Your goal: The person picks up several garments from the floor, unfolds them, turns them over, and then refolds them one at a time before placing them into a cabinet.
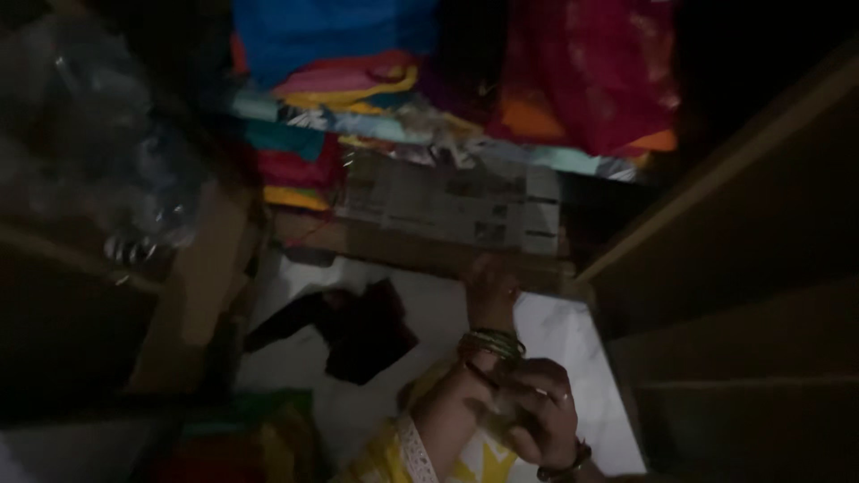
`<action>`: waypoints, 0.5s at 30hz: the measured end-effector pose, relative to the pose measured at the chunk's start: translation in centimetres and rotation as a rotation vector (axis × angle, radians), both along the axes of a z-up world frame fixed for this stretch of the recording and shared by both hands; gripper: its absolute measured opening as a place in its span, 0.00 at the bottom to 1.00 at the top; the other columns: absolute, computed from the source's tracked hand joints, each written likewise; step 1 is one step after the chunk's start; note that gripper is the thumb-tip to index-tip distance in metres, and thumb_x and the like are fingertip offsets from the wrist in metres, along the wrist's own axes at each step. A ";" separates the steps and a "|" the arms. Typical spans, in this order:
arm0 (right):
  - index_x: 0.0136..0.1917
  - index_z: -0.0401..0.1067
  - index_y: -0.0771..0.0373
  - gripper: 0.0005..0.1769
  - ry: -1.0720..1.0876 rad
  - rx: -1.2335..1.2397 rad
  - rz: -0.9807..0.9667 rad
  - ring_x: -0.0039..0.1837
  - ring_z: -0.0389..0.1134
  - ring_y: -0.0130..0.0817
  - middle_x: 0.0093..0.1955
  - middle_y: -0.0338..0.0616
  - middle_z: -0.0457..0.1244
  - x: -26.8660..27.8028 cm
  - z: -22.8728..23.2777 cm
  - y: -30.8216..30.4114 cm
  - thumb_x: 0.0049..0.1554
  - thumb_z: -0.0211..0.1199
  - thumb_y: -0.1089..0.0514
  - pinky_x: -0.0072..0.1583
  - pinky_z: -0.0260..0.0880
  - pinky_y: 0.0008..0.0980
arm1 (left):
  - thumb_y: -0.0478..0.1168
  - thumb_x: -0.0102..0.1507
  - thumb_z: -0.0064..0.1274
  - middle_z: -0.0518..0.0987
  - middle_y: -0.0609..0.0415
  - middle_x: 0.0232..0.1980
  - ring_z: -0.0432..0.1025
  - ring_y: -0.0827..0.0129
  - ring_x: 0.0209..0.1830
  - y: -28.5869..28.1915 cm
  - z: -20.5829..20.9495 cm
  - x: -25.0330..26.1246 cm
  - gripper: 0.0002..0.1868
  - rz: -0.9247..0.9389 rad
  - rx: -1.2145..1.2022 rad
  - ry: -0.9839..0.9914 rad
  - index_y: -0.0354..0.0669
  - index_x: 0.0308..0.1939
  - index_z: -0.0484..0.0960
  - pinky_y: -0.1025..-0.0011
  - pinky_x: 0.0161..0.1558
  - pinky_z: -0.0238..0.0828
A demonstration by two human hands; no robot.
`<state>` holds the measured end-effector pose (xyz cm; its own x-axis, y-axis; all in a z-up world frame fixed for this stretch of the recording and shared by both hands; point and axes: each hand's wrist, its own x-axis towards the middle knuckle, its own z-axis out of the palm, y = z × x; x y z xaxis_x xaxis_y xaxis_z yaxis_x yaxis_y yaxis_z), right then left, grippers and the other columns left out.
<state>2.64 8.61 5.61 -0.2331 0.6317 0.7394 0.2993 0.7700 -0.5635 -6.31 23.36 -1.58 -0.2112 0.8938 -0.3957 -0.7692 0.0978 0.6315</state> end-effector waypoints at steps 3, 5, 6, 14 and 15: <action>0.56 0.73 0.62 0.16 -0.023 -0.031 0.072 0.66 0.65 0.48 0.63 0.48 0.65 -1.5 -0.4 -0.7 0.60 0.61 0.51 0.66 0.66 0.47 | 0.35 0.69 0.56 0.69 0.56 0.40 0.62 0.73 0.36 -0.3 -1.9 -3.8 0.11 -0.013 0.363 0.151 0.37 0.45 0.68 0.72 0.43 0.66; 0.57 0.73 0.63 0.16 -0.067 -0.049 0.074 0.67 0.63 0.50 0.63 0.50 0.64 -1.8 -0.9 -1.7 0.59 0.63 0.53 0.69 0.63 0.50 | 0.35 0.71 0.56 0.68 0.55 0.38 0.60 0.73 0.34 -0.7 -2.2 -4.9 0.12 -0.049 0.356 0.218 0.31 0.44 0.69 0.71 0.41 0.64; 0.58 0.73 0.63 0.17 -0.097 -0.051 0.053 0.68 0.62 0.52 0.64 0.51 0.63 -1.8 -1.1 -2.1 0.58 0.63 0.53 0.72 0.61 0.52 | 0.37 0.67 0.56 0.71 0.56 0.41 0.63 0.73 0.35 0.6 -1.4 -4.8 0.13 -0.069 0.176 0.213 0.34 0.51 0.71 0.71 0.40 0.65; 0.59 0.73 0.65 0.19 -0.178 -0.380 -0.279 0.72 0.60 0.56 0.68 0.54 0.61 0.4 -3.2 -6.9 0.55 0.65 0.61 0.69 0.62 0.49 | 0.40 0.64 0.59 0.73 0.52 0.60 0.71 0.65 0.58 -0.6 5.5 -5.0 0.27 -0.137 0.359 0.636 0.40 0.65 0.69 0.68 0.55 0.73; 0.59 0.72 0.65 0.18 -0.189 -0.378 -0.316 0.72 0.60 0.55 0.68 0.53 0.61 0.6 -3.6 -7.1 0.55 0.65 0.61 0.69 0.62 0.49 | 0.40 0.64 0.59 0.74 0.50 0.60 0.71 0.62 0.59 -1.2 5.8 -4.9 0.28 -0.193 0.382 0.634 0.40 0.65 0.69 0.66 0.56 0.74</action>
<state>3.24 1.52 2.02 -0.0957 0.9073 0.4095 0.6073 0.3792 -0.6982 -11.17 22.12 4.26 -0.1208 0.9883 0.0931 -0.2393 -0.1200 0.9635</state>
